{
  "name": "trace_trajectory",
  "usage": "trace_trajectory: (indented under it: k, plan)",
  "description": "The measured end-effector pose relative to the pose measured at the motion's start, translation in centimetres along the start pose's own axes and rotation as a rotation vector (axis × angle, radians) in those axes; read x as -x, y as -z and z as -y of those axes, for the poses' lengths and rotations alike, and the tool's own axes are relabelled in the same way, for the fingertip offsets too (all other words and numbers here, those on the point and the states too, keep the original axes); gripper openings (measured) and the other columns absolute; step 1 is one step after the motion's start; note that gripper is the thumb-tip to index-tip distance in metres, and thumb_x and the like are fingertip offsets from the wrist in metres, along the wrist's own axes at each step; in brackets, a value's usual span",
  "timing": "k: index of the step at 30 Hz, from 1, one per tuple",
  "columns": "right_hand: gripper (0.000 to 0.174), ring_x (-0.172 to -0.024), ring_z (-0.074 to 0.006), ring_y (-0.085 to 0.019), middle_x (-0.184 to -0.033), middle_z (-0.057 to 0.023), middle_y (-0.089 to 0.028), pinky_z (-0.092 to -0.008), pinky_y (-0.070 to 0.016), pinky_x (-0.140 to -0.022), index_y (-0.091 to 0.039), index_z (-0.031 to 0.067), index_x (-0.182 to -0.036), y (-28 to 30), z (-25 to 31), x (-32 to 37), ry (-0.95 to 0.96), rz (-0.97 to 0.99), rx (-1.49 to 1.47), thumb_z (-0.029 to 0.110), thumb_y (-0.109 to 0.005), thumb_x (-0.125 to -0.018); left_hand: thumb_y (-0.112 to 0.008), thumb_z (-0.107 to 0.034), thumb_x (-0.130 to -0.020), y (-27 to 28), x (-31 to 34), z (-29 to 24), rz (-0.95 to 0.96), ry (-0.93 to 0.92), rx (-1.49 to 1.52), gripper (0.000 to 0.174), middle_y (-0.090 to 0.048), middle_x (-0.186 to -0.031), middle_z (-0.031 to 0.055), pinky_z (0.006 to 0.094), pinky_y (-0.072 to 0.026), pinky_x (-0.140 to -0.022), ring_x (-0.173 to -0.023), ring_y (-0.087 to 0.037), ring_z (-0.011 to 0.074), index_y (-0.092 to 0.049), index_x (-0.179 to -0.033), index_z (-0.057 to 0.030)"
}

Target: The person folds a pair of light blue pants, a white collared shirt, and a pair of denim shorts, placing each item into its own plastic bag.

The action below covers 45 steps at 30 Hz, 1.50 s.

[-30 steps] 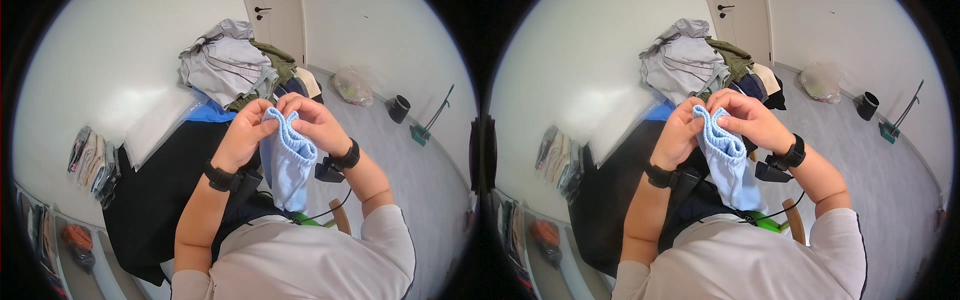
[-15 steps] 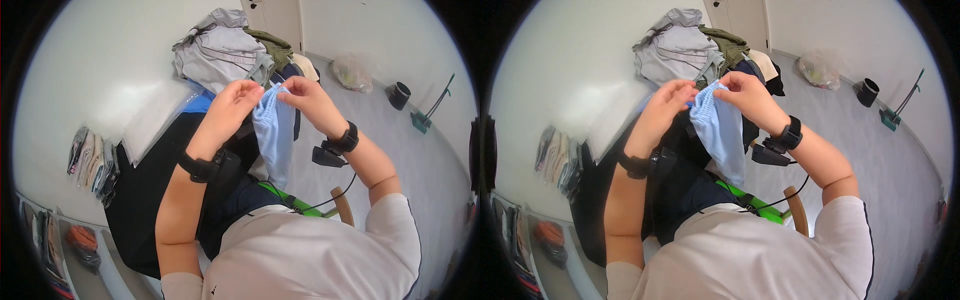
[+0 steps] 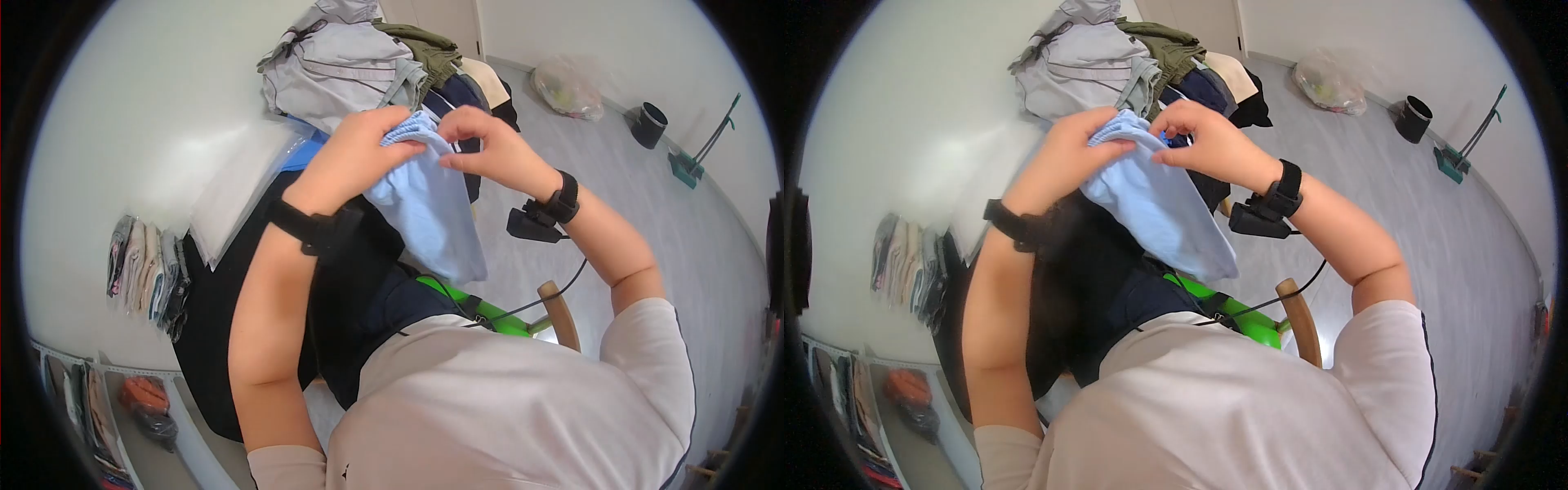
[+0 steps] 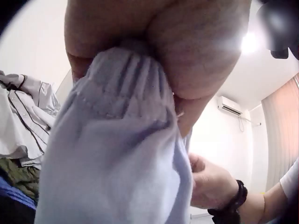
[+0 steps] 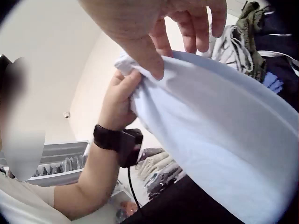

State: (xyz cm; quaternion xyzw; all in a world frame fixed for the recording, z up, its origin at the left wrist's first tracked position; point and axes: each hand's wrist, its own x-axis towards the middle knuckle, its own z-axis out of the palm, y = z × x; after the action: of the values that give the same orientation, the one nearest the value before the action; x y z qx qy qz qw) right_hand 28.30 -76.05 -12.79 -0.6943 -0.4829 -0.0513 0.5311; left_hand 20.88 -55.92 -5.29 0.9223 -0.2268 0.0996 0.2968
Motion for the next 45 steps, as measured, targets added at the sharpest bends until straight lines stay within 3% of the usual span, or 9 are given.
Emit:
trace_trajectory:
  k: [3, 7, 12, 26, 32, 34, 37, 41, 45]
  plan:
    - [0.034, -0.100, -0.0207, -0.055, -0.102, -0.0078, -0.059, -0.0301, -0.0434, -0.089, -0.062, 0.0039, -0.100, -0.9, -2.3, 1.9, 0.090, 0.062, 0.020, 0.018, -0.077, -0.072, -0.065, -0.011, -0.079, 0.7, 0.1, -0.1, 0.036, 0.036, 0.050, 0.023, -0.065, -0.084, 0.0070, 0.0277, -0.0461, -0.073, -0.079, -0.057, 0.0118, -0.062, -0.098, 0.0007]
    - [0.037, -0.109, -0.0266, -0.054, -0.115, -0.0133, -0.058, -0.0338, -0.0401, -0.097, -0.064, 0.0022, -0.102, -2.7, -5.0, 4.4, -0.062, 0.222, -0.015, 0.026, -0.074, -0.076, -0.063, -0.011, -0.080, 1.6, -0.1, -0.9, 0.068, 0.065, 0.036, 0.021, -0.065, -0.085, 0.0045, 0.0264, -0.0456, -0.075, -0.079, -0.056, 0.0107, -0.062, -0.098, 0.0010]
    - [0.032, -0.091, -0.0284, -0.060, -0.101, -0.0170, -0.061, -0.0347, -0.0468, -0.080, -0.065, -0.0016, -0.096, -4.8, -7.9, 6.0, -0.223, 0.395, -0.066, 0.027, -0.065, -0.082, -0.064, -0.010, -0.080, 2.4, -0.3, -2.0, 0.058, 0.098, 0.026, 0.021, -0.064, -0.085, 0.0031, 0.0255, -0.0453, -0.075, -0.080, -0.056, 0.0099, -0.063, -0.098, 0.0006]
    - [0.030, -0.082, -0.0221, -0.063, -0.089, -0.0139, -0.066, -0.0339, -0.0488, -0.077, -0.063, 0.0005, -0.103, -7.2, -13.4, 10.1, -0.575, 0.176, -0.121, 0.017, -0.067, -0.078, -0.069, -0.020, -0.082, 12.6, 3.5, -0.8, -0.464, 0.231, 0.090, 0.031, -0.065, -0.091, 0.0028, 0.0230, -0.0455, -0.076, -0.082, -0.059, 0.0099, -0.064, -0.105, -0.0005]
    - [0.031, -0.082, -0.0142, -0.057, -0.088, -0.0098, -0.061, -0.0290, -0.0467, -0.074, -0.056, 0.0004, -0.102, -10.3, -17.0, 12.0, -0.511, 0.146, -0.037, 0.014, -0.069, -0.077, -0.065, -0.021, -0.085, 20.5, 11.5, -0.1, -0.731, 0.352, 0.065, 0.032, -0.064, -0.098, 0.0039, 0.0233, -0.0454, -0.079, -0.088, -0.060, 0.0112, -0.060, -0.109, -0.0008]
    - [0.028, -0.078, -0.0126, -0.056, -0.084, -0.0094, -0.060, -0.0280, -0.0455, -0.070, -0.059, 0.0001, -0.098, -10.6, -16.4, 11.8, -0.550, 0.114, -0.280, 0.014, -0.070, -0.077, -0.065, -0.022, -0.086, 22.0, 15.1, 0.0, -0.855, 0.405, 0.113, 0.033, -0.063, -0.098, 0.0035, 0.0243, -0.0462, -0.079, -0.088, -0.060, 0.0119, -0.059, -0.110, -0.0002]
    - [0.024, -0.075, -0.0124, -0.056, -0.079, -0.0072, -0.060, -0.0291, -0.0455, -0.069, -0.063, 0.0005, -0.092, -9.6, -17.1, 10.7, -0.612, 0.349, -0.097, 0.016, -0.072, -0.077, -0.065, -0.023, -0.086, 23.9, 21.5, 1.0, -0.919, 0.505, 0.077, 0.035, -0.063, -0.100, 0.0041, 0.0250, -0.0459, -0.080, -0.089, -0.059, 0.0121, -0.058, -0.111, 0.0005]
    - [0.020, -0.076, -0.0084, -0.052, -0.080, 0.0018, -0.060, -0.0251, -0.0425, -0.069, -0.065, 0.0048, -0.091, -4.6, -11.7, 4.9, -0.510, 0.288, -0.093, 0.020, -0.070, -0.080, -0.066, -0.024, -0.086, 25.0, 31.3, 2.4, -1.094, 0.622, 0.101, 0.038, -0.062, -0.105, 0.0055, 0.0264, -0.0453, -0.083, -0.094, -0.059, 0.0133, -0.057, -0.113, 0.0006]
    - [0.014, -0.078, -0.0066, -0.055, -0.086, 0.0037, -0.060, -0.0216, -0.0436, -0.070, -0.061, 0.0082, -0.096, -1.9, -9.2, -2.1, -0.447, 0.101, -0.499, 0.015, -0.066, -0.084, -0.065, -0.025, -0.086, 22.5, 40.2, 4.0, -1.263, 0.852, 0.203, 0.042, -0.062, -0.110, 0.0078, 0.0289, -0.0448, -0.087, -0.099, -0.059, 0.0170, -0.056, -0.116, 0.0017]
